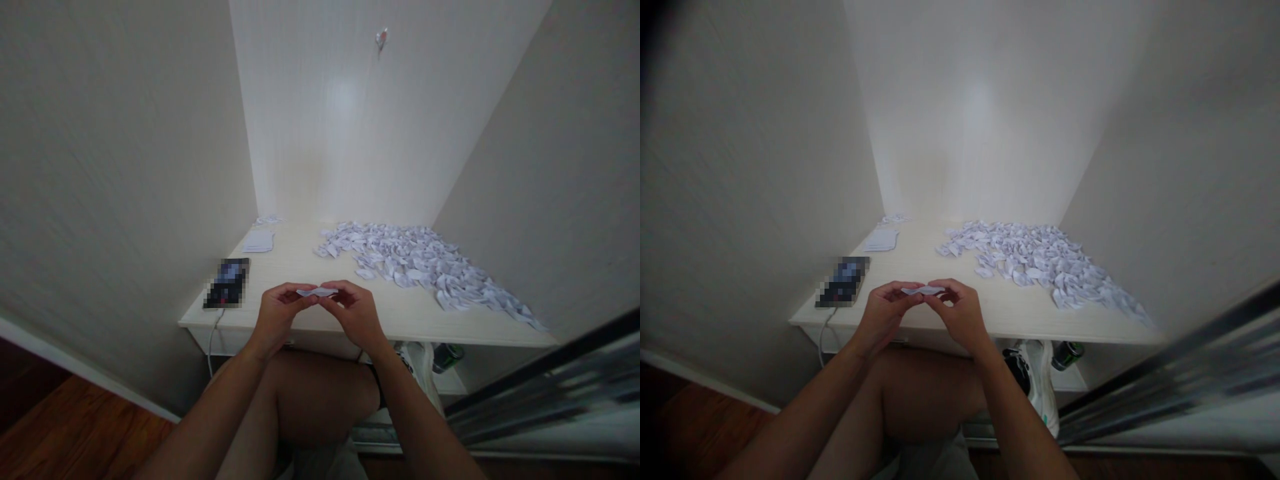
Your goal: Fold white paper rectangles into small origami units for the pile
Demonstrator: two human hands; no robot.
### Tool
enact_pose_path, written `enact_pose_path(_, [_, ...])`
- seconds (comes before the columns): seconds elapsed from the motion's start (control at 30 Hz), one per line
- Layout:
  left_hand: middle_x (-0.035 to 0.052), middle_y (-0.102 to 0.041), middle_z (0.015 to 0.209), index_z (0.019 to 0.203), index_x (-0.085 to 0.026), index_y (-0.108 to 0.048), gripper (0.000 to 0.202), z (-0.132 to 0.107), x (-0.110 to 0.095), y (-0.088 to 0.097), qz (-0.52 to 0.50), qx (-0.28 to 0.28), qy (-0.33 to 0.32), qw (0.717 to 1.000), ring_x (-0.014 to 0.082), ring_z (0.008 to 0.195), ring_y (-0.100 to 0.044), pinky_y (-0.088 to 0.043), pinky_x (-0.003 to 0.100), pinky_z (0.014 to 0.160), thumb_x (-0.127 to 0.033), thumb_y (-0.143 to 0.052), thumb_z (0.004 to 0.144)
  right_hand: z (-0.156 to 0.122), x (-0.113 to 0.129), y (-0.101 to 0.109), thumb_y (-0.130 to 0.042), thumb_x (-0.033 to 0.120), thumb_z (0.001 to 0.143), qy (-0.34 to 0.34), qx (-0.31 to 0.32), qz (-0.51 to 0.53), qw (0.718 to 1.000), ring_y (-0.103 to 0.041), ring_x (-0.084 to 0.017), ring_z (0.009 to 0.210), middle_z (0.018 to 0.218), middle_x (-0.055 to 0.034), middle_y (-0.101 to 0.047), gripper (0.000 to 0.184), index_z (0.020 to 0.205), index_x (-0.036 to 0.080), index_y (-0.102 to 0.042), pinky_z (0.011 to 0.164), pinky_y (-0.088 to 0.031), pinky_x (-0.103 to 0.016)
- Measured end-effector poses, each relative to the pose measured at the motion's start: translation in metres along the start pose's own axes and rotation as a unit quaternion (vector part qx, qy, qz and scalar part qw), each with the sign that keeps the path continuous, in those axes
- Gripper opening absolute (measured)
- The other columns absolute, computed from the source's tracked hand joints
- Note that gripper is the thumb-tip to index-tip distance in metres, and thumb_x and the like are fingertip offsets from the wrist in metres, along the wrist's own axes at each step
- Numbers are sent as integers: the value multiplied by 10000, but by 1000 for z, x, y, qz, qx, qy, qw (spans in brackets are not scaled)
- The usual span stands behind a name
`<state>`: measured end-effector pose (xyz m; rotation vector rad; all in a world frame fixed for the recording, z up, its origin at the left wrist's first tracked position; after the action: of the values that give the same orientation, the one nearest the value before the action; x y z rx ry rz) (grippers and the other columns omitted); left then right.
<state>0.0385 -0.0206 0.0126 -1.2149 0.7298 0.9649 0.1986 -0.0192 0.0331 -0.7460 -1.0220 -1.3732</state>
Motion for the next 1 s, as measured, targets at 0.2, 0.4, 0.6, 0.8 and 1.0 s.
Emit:
enact_pose_path(0.2, [94,-786,925,866,-160,-785,251,1,-3,3,4,45,3,999,206,842,-729,-580,360,851,-221,-875,640,0,3,4,-769,303,768,9,7,3,1000,-716,-189,790,892,-49,-766,183,925,212,-747,747,-587,-318])
enact_pose_path(0.4, [77,-787,847,770,-163,-772,186,0,-6,0,9,4,-35,999,202,767,-731,-604,348,768,-235,-878,635,2,7,-1,-776,308,766,16,10,2,1000,-699,-186,779,866,-53,-763,152,883,212,-760,709,-572,-302])
enact_pose_path(0.6, [68,-778,770,741,-162,-772,198,0,-12,1,41,-57,-40,997,208,699,-729,-617,349,703,-270,-884,619,8,6,-8,-782,320,758,4,-2,-9,1000,-701,-196,749,801,-46,-762,125,833,221,-768,703,-570,-321])
enact_pose_path(0.8, [42,-750,664,687,-178,-763,193,4,-12,4,47,-81,-21,995,183,595,-692,-601,320,612,-300,-886,602,17,-3,-12,-816,333,708,-50,-3,43,998,-700,-201,718,759,-39,-754,155,790,221,-747,690,-578,-333])
enact_pose_path(1.0, [47,-732,655,704,-172,-754,171,7,-3,10,77,-51,11,996,184,608,-683,-590,311,616,-313,-846,674,13,-7,-13,-814,372,709,-77,1,-14,997,-683,-193,666,725,-42,-743,187,764,209,-739,625,-553,-310])
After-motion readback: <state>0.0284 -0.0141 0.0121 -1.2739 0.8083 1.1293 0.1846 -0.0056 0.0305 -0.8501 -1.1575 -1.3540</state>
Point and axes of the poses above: each hand's wrist, its own z-axis towards the middle knuckle, its own y-axis out of the back of the hand, x = y × z, the point moved 2 cm from there along z, towards the middle knuckle
